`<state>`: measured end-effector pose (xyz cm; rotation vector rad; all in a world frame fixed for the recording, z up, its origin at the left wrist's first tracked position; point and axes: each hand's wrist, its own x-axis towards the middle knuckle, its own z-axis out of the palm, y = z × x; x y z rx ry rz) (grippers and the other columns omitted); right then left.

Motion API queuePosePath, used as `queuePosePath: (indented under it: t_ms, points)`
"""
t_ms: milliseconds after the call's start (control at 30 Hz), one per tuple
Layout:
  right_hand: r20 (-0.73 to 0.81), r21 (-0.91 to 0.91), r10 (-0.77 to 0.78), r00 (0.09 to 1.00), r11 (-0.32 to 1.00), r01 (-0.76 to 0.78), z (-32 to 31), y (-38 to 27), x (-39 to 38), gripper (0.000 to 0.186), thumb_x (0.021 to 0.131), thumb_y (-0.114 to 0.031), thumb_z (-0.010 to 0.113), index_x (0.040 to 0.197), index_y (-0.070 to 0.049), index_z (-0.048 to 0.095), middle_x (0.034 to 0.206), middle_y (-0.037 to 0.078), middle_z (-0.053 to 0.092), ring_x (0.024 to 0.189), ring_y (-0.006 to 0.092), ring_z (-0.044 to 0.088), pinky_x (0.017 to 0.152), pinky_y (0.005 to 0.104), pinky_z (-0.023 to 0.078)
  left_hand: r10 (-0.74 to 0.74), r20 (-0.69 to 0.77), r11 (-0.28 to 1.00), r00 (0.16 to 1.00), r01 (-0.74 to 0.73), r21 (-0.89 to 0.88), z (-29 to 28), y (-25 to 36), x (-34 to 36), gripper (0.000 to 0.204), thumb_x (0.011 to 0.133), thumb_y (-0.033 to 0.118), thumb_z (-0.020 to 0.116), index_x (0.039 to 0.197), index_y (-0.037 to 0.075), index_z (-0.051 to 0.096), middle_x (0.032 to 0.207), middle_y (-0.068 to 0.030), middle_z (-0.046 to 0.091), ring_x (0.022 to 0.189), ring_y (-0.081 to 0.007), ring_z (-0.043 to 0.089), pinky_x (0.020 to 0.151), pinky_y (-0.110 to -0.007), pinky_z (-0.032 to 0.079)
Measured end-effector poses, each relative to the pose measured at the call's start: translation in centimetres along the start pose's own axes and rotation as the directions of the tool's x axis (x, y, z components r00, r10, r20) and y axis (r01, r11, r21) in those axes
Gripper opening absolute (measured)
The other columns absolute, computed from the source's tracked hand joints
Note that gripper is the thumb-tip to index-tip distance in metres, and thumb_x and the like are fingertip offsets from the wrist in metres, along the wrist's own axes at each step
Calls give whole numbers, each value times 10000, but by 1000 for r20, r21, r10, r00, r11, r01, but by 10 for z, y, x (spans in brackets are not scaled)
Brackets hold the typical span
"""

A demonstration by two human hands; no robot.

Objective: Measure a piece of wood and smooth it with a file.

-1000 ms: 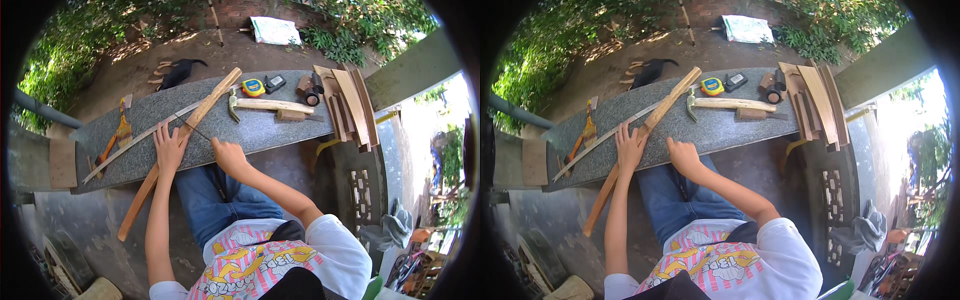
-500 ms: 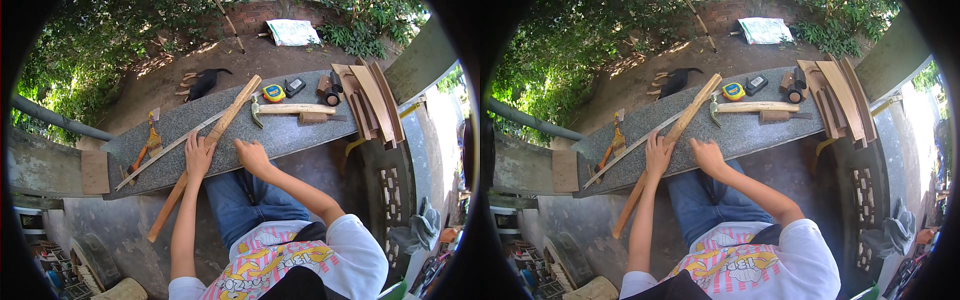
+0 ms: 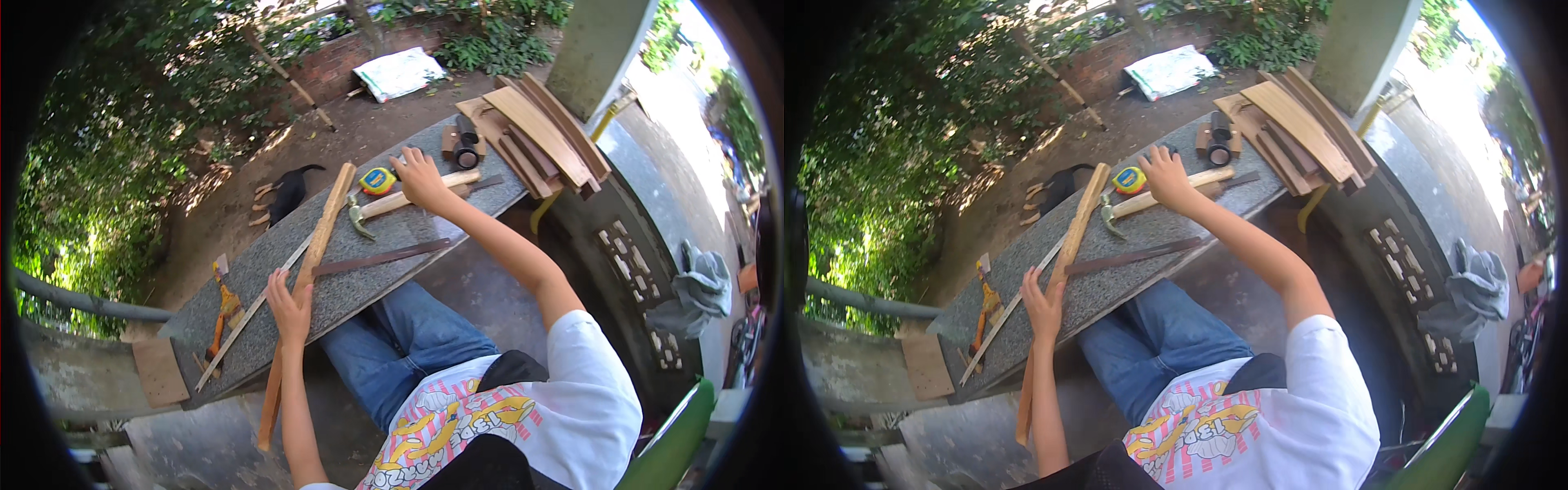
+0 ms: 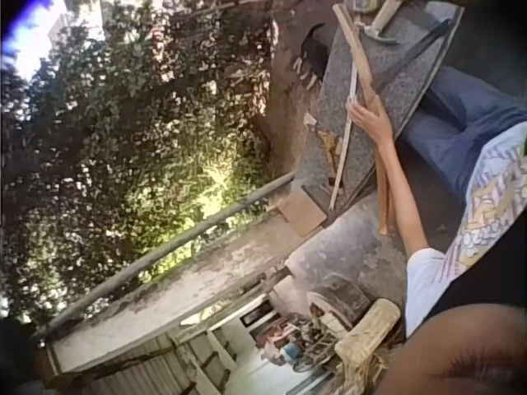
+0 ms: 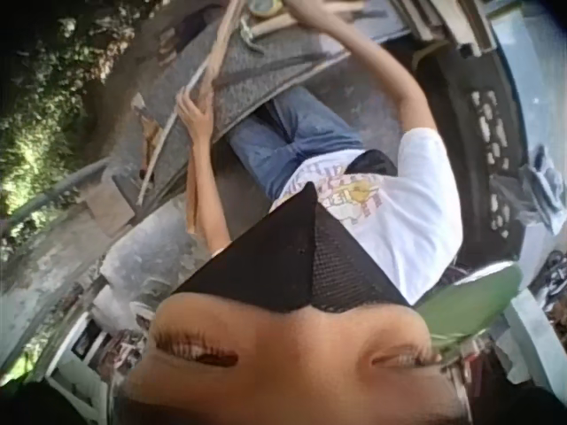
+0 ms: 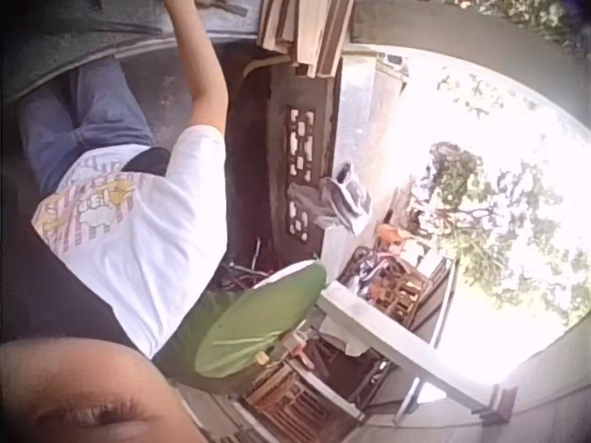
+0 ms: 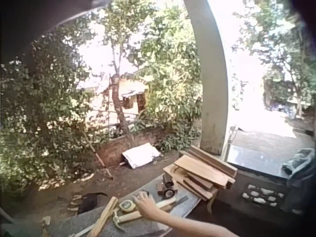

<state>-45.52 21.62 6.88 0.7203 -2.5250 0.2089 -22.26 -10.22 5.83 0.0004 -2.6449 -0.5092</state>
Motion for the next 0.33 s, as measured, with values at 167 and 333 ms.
queuePosePath:
  t_ms: [167,333]
  points:
    - [708,-99,312,633,932,-349,26,70,66,1168,566,-484,863,1496,-162,235,1524,275,183,1371,517,224,1006,692,307,-61,-36,969,997,50,-240,-31,46,-10,495,908,224,623,1302,15,408,1390,-202,386,1317,-396,347,1077,-508,296]
    - [834,-61,209,511,955,-290,31,69,71,1254,559,-623,828,1524,-181,160,1560,242,125,1422,415,214,1040,726,220,-147,-31,939,989,130,-317,-46,43,-61,540,898,212,642,1341,42,383,1446,-168,343,1362,-386,308,1108,-518,276]
